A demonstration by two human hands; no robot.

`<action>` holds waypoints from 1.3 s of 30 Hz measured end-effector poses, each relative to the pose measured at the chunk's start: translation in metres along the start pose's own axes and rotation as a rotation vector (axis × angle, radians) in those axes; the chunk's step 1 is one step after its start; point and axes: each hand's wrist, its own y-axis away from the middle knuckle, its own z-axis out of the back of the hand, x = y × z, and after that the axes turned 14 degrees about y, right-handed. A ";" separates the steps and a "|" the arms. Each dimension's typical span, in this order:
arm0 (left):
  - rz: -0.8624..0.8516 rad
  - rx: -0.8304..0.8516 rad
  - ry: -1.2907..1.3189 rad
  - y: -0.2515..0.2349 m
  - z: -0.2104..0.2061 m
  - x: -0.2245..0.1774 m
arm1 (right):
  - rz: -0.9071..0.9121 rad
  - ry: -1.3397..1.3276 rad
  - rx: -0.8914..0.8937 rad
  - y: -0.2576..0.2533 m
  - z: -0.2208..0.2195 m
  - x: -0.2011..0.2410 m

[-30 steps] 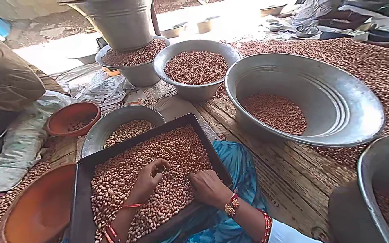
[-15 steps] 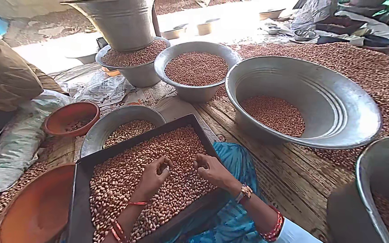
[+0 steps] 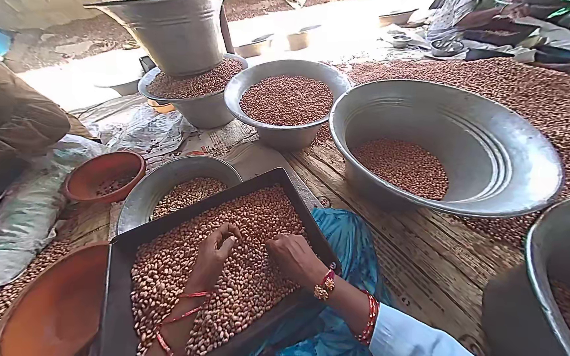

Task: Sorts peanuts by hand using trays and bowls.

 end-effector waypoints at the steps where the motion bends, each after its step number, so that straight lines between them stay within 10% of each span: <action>1: 0.000 0.005 -0.039 0.000 0.001 -0.003 | -0.010 0.004 0.008 0.000 0.000 0.001; 12: -0.192 0.091 -0.635 -0.002 -0.049 0.004 | -0.100 -0.016 0.112 0.002 0.003 0.009; 19: 0.049 0.005 0.510 -0.013 0.005 -0.004 | 0.027 -0.979 -0.107 0.012 0.011 -0.038; 22: -0.007 -0.048 0.324 -0.021 0.018 -0.013 | 0.015 -1.351 -0.206 0.011 0.020 -0.047; 27: -0.077 -0.095 -0.447 -0.032 -0.008 -0.022 | -0.191 -0.617 -0.252 -0.001 0.046 -0.048; 33: -0.118 -0.022 -0.406 -0.020 -0.003 -0.020 | -0.200 -0.028 -0.114 -0.023 0.041 -0.033; 35: -0.109 0.163 -0.210 0.003 0.023 -0.018 | -0.218 0.014 -0.055 -0.027 0.042 -0.030; 39: -0.074 1.082 0.195 0.056 0.088 -0.013 | -0.217 0.028 -0.044 -0.031 0.037 -0.032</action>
